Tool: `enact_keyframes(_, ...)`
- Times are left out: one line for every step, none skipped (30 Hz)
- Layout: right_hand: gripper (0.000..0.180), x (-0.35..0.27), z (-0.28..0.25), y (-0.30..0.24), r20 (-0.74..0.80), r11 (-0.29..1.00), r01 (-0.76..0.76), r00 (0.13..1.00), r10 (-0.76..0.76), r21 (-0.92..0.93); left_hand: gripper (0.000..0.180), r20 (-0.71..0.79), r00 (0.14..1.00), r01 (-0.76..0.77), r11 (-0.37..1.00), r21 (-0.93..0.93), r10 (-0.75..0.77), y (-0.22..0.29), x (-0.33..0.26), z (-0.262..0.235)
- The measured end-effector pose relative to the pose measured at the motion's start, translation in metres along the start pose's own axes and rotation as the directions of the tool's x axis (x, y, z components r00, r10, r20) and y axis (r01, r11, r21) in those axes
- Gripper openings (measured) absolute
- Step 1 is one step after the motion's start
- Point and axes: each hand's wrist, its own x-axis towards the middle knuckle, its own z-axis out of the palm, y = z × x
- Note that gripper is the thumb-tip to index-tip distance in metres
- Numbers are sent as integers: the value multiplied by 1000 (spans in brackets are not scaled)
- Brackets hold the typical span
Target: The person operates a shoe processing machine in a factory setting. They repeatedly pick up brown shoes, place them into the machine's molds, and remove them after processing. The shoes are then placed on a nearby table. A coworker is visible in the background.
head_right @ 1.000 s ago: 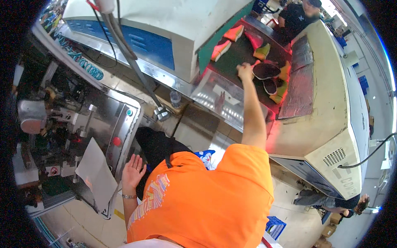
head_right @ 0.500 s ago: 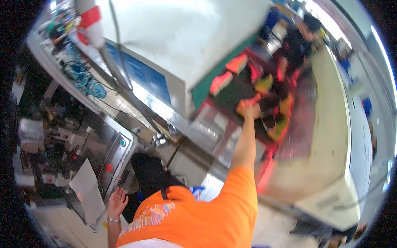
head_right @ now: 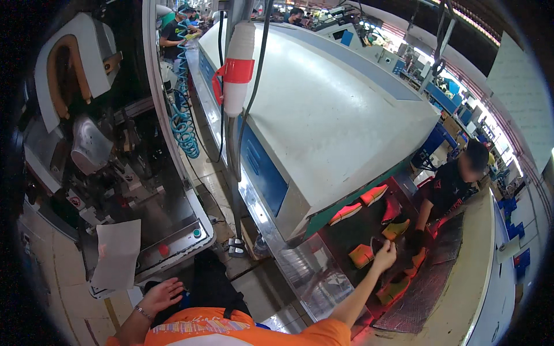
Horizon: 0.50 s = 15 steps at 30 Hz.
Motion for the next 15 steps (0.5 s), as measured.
enact_keyframes(33,-19,-41,-35,105,935,7,993,-47,355,33,101,995,15,1000,12,-16,1,1,16)
enact_keyframes(32,-40,-66,-51,38,795,-68,998,56,603,36,207,977,39,999,29,-44,0,4,36)
enact_keyframes(32,-71,-101,-84,124,595,-138,990,64,792,38,285,953,84,994,70,-101,-1,6,59)
enact_keyframes(30,-95,-122,-93,145,505,-126,989,2,854,41,366,916,126,985,120,-162,-3,7,86)
enact_keyframes(36,-121,-135,-102,219,406,-155,969,-117,901,46,418,885,136,972,192,-206,-8,0,112)
enact_keyframes(37,-145,-146,-120,268,340,-177,932,-243,924,57,614,758,112,971,213,-222,-21,8,118)
enact_keyframes(37,-161,-156,-110,340,266,-246,847,-408,932,64,703,676,120,975,189,-220,-23,2,142)
enact_keyframes(33,-175,-164,-120,397,341,-242,757,-519,908,72,777,594,128,978,163,-207,-23,-9,165)
enact_keyframes(31,-190,-167,-132,447,404,-223,633,-632,887,76,796,602,27,997,65,-69,-23,-15,175)
enact_keyframes(39,-185,-175,-163,377,322,-215,309,-873,922,79,818,574,-51,999,-14,41,-21,-18,189)
enact_keyframes(45,-198,-166,-182,369,299,-381,125,-921,875,83,804,559,-166,978,-130,201,-14,-23,190)
enact_keyframes(41,-206,-158,-202,273,259,-379,-18,-962,888,84,750,620,-224,968,-114,231,-1,-24,192)
enact_keyframes(41,-217,-153,-208,349,386,-438,-167,-922,812,87,695,668,-279,955,-96,265,9,-27,191)
enact_keyframes(40,-234,-143,-208,281,322,-485,-158,-947,813,81,535,790,-311,948,-72,299,11,-32,191)
enact_keyframes(39,-244,-138,-218,251,340,-490,-238,-938,803,76,548,808,-194,976,-102,218,13,-32,184)
